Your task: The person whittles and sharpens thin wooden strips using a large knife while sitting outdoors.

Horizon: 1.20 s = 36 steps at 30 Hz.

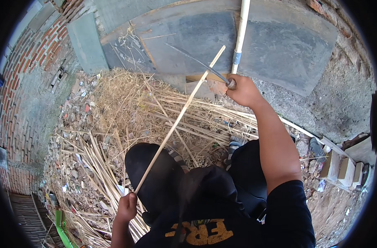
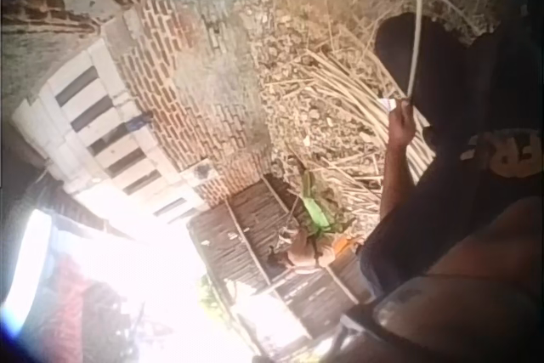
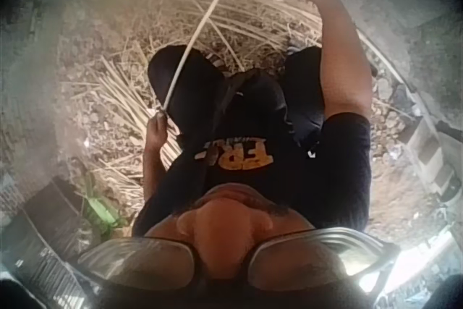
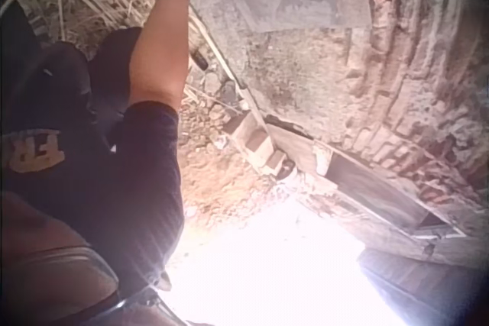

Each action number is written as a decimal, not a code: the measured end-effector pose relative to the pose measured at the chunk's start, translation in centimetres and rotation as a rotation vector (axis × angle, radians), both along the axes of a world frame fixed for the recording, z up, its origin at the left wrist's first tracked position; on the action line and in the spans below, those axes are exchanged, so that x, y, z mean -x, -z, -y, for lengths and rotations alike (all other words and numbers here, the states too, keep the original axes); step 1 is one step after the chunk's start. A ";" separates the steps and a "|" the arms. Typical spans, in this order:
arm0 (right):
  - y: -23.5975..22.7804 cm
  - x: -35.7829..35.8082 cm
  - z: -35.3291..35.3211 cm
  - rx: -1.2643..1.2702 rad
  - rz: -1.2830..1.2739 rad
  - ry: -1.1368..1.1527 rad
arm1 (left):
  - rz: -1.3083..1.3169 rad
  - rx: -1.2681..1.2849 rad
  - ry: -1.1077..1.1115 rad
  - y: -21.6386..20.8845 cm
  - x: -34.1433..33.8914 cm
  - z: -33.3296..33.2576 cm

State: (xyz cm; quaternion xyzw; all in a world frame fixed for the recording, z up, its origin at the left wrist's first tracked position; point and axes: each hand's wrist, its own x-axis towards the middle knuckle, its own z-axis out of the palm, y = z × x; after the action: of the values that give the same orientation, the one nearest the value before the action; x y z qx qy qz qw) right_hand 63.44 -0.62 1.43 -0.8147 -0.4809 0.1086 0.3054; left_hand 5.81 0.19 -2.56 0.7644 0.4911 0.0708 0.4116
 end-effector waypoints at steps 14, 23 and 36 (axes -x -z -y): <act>-1.7 3.0 0.5 0.077 0.184 -0.201 | -0.217 -0.232 0.028 -0.9 -2.0 1.6; -1.7 6.1 0.1 0.178 0.224 -0.428 | -0.142 -0.268 0.001 -1.2 -3.9 1.4; 0.3 7.4 -1.9 0.343 0.146 -0.339 | -0.227 -0.305 0.018 -1.8 -4.8 1.3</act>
State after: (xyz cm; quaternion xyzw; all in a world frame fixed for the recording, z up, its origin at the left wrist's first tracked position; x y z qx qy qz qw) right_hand 56.05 1.33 1.16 -0.7681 -0.6058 0.1792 0.1046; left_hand 10.60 -1.08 -0.81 0.8253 0.5113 0.0539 0.2335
